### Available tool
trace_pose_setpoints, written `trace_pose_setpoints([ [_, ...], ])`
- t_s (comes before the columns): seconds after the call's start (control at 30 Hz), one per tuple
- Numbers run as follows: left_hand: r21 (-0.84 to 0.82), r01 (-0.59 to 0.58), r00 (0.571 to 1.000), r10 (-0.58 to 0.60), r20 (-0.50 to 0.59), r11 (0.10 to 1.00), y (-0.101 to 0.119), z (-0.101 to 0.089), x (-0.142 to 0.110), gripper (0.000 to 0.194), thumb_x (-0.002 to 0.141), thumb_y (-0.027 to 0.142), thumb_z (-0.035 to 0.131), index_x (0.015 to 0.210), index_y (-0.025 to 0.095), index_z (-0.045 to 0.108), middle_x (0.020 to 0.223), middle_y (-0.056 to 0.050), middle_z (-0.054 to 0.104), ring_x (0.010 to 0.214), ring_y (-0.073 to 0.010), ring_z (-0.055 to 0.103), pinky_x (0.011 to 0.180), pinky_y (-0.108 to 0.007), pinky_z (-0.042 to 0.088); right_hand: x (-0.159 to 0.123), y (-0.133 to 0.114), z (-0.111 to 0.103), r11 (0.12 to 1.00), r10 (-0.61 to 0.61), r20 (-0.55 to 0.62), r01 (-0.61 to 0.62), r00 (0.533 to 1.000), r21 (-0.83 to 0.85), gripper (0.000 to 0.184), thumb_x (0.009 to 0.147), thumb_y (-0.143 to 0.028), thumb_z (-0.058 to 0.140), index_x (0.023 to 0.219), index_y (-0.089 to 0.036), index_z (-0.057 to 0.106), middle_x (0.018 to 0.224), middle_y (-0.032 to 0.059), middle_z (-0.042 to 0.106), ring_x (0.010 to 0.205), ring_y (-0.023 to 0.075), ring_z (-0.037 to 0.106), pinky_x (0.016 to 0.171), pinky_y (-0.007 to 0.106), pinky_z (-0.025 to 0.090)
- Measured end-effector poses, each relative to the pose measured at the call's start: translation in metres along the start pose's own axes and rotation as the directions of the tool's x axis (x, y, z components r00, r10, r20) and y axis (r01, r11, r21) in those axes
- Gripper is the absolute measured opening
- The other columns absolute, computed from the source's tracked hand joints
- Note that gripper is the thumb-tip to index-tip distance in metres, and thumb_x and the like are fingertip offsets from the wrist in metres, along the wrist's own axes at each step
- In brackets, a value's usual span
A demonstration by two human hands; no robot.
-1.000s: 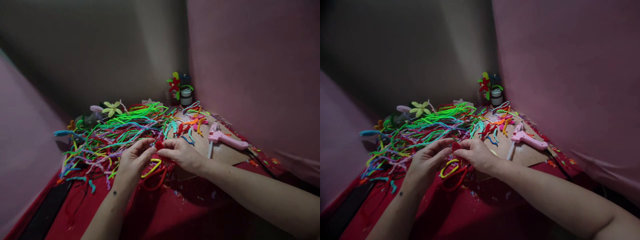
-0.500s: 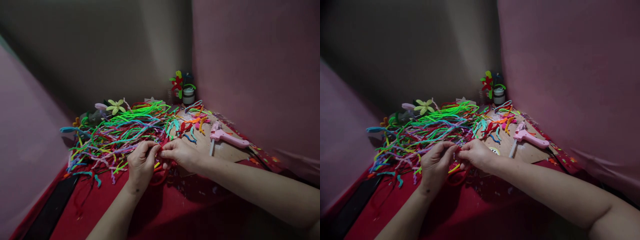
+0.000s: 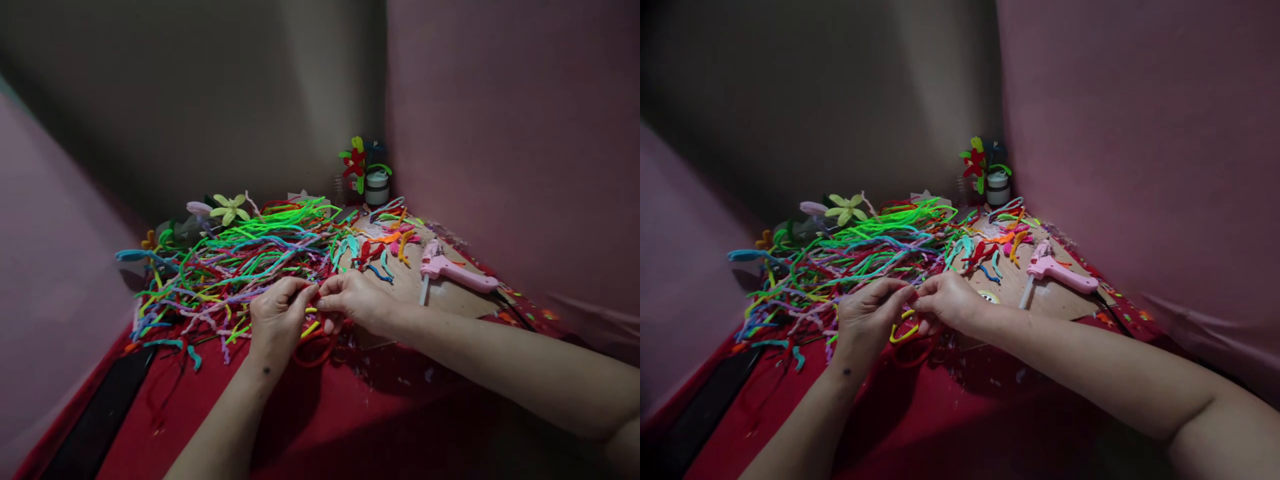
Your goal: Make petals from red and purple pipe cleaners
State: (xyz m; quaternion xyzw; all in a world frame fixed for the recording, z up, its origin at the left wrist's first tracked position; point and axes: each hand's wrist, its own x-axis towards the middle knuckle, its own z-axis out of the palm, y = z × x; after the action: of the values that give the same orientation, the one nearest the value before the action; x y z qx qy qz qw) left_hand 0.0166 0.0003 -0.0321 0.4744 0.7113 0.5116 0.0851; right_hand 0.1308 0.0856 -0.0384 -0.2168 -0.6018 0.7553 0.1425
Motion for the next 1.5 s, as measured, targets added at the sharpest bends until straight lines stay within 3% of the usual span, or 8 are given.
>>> trace_pose_setpoints([
  [0.2, -0.445, 0.386, 0.910, -0.254, 0.329, 0.808, 0.002, -0.009, 0.010, 0.015, 0.069, 0.030, 0.066, 0.072, 0.016, 0.062, 0.045, 0.006, 0.049, 0.033, -0.0035, 0.031, 0.033, -0.017, 0.022, 0.003, -0.004, -0.005, 0.999, 0.038, 0.097, -0.034, 0.995, -0.042, 0.023, 0.081, -0.016, 0.050, 0.059, -0.012, 0.054, 0.041, -0.0003, 0.056, 0.035, 0.0075, 0.051, 0.040, 0.016, 0.039],
  [0.4, -0.426, 0.373, 0.897, -0.202, 0.394, 0.824, -0.003, -0.007, 0.011, 0.016, 0.067, 0.026, 0.070, 0.076, 0.017, 0.061, 0.051, 0.006, 0.053, 0.036, -0.0039, 0.038, 0.035, -0.016, 0.028, 0.009, 0.002, -0.009, 1.000, 0.027, 0.163, -0.026, 0.986, -0.004, 0.023, 0.083, -0.020, 0.048, 0.061, -0.013, 0.052, 0.042, -0.0001, 0.057, 0.035, 0.0084, 0.052, 0.040, 0.017, 0.041],
  [0.63, -0.174, 0.175, 0.981, -0.155, 0.119, 0.969, -0.006, 0.003, 0.006, 0.013, 0.069, 0.026, 0.066, 0.068, 0.016, 0.059, 0.052, 0.006, 0.049, 0.042, -0.0038, 0.041, 0.040, -0.015, 0.030, 0.011, -0.003, -0.006, 0.994, 0.036, 0.048, -0.030, 0.998, -0.107, 0.016, 0.075, -0.007, 0.050, 0.062, -0.012, 0.057, 0.045, -0.0027, 0.055, 0.039, 0.0074, 0.050, 0.045, 0.019, 0.043],
  [0.9, -0.262, 0.467, 0.842, -0.333, 0.425, 0.845, 0.001, -0.001, 0.009, 0.027, 0.068, 0.037, 0.066, 0.083, 0.017, 0.056, 0.055, 0.006, 0.051, 0.038, -0.0048, 0.037, 0.037, -0.017, 0.027, 0.011, 0.000, -0.020, 0.977, -0.082, -0.071, 0.094, 0.994, 0.192, 0.014, 0.068, -0.017, 0.062, 0.056, -0.012, 0.056, 0.047, -0.0021, 0.054, 0.042, 0.0071, 0.048, 0.046, 0.021, 0.036],
  [1.07, 0.107, 0.001, 0.967, -0.028, 0.252, 0.994, -0.002, 0.004, 0.001, 0.014, 0.074, 0.029, 0.059, 0.066, 0.018, 0.061, 0.056, 0.001, 0.053, 0.050, -0.0095, 0.044, 0.050, -0.021, 0.034, 0.012, 0.007, -0.019, 0.985, -0.141, -0.137, 0.153, 0.981, 0.081, 0.022, 0.069, -0.014, 0.059, 0.050, -0.014, 0.049, 0.043, -0.0035, 0.048, 0.040, 0.0062, 0.042, 0.044, 0.021, 0.032],
  [1.17, 0.264, -0.243, 0.966, 0.209, 0.152, 0.933, -0.007, 0.003, 0.000, 0.009, 0.074, 0.024, 0.058, 0.070, 0.021, 0.065, 0.070, -0.002, 0.061, 0.066, -0.0136, 0.053, 0.064, -0.023, 0.038, 0.013, 0.010, -0.017, 0.989, -0.112, -0.165, 0.126, 0.980, 0.078, 0.022, 0.070, -0.013, 0.057, 0.050, -0.014, 0.050, 0.043, -0.0034, 0.048, 0.039, 0.0060, 0.042, 0.044, 0.021, 0.033],
  [1.33, -0.158, 0.115, 0.993, -0.119, -0.014, 0.981, -0.005, -0.003, 0.009, 0.011, 0.074, 0.030, 0.059, 0.078, 0.020, 0.059, 0.065, 0.002, 0.056, 0.049, -0.0081, 0.045, 0.046, -0.019, 0.034, 0.015, 0.011, -0.017, 0.929, -0.053, -0.178, 0.114, 0.983, 0.351, 0.010, 0.066, -0.015, 0.065, 0.064, -0.013, 0.055, 0.056, -0.0019, 0.056, 0.050, 0.0085, 0.051, 0.052, 0.023, 0.040],
  [1.5, -0.426, 0.419, 0.907, -0.349, 0.234, 0.802, -0.003, 0.003, 0.010, 0.024, 0.063, 0.026, 0.070, 0.082, 0.015, 0.059, 0.064, 0.004, 0.055, 0.047, -0.0044, 0.044, 0.046, -0.017, 0.034, 0.014, 0.008, -0.018, 0.853, -0.018, -0.187, 0.113, 0.982, 0.510, 0.016, 0.060, -0.014, 0.069, 0.061, -0.014, 0.053, 0.056, -0.0030, 0.055, 0.051, 0.0084, 0.051, 0.055, 0.024, 0.041],
])
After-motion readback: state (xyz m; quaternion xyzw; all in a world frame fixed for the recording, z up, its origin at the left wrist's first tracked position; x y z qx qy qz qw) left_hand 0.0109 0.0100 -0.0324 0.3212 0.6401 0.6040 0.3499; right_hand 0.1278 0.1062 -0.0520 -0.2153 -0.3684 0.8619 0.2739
